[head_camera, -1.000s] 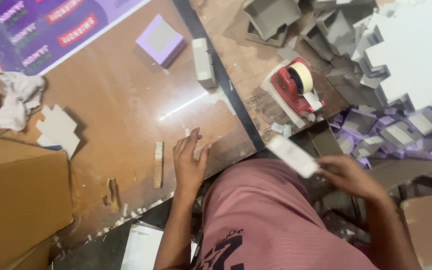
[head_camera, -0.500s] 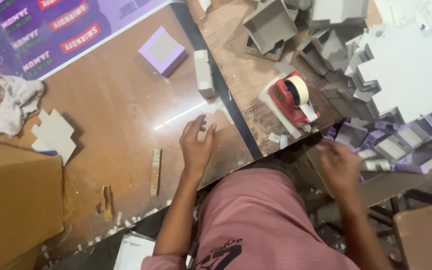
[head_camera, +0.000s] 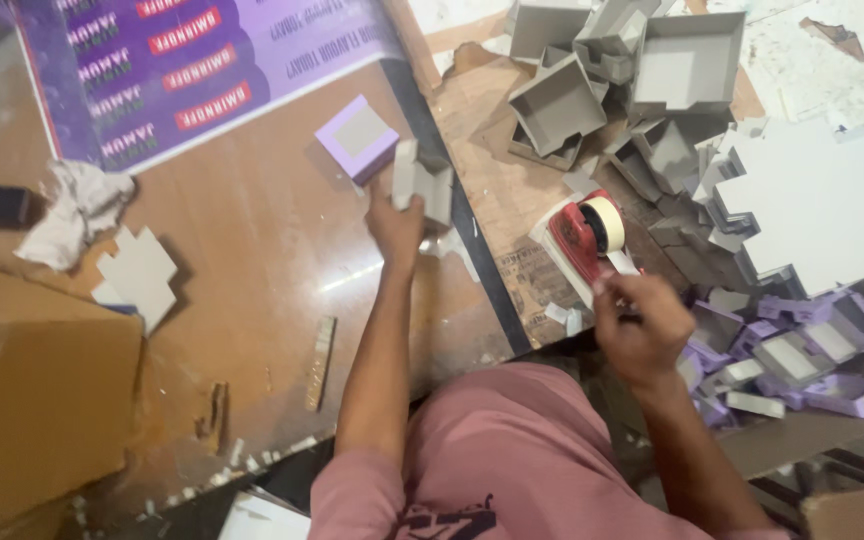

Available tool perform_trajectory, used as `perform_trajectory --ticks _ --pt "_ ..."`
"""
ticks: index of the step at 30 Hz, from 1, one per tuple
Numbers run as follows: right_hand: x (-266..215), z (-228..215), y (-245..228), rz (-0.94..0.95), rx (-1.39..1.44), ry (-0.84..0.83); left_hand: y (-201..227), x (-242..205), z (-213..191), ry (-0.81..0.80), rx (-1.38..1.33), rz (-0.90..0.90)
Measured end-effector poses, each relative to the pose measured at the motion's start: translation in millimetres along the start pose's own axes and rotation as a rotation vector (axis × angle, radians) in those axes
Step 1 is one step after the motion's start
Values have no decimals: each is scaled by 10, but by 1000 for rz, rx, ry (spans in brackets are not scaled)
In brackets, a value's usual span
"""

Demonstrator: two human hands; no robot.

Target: The person assembles small rectangular boxes by folding flat pieces and securing edges with adhesive tape. They repeatedly apply tape to the box edges and press them together to form the final shape.

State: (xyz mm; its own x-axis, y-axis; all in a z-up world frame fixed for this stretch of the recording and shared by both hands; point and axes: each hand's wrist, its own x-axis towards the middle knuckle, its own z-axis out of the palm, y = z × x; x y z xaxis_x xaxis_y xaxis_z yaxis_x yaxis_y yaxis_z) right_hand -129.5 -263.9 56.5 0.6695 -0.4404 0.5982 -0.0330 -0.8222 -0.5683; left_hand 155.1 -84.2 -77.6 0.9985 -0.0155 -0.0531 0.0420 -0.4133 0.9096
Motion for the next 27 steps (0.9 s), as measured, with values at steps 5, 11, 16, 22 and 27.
perform_trajectory --ticks 5,11,16,22,27 --pt "-302 239 -130 373 331 -94 -435 -136 -513 -249 -576 -83" --pt "-334 462 -105 809 1024 -280 -108 -1242 -645 -783 -618 -117" --pt "-631 -212 418 923 418 -275 -103 -1196 -476 -860 -311 158" --pt "-1749 -1648 1303 926 656 309 -305 274 -288 -273 214 329" --pt "-2667 -1835 1536 1530 350 424 -271 1403 -285 -184 734 456"
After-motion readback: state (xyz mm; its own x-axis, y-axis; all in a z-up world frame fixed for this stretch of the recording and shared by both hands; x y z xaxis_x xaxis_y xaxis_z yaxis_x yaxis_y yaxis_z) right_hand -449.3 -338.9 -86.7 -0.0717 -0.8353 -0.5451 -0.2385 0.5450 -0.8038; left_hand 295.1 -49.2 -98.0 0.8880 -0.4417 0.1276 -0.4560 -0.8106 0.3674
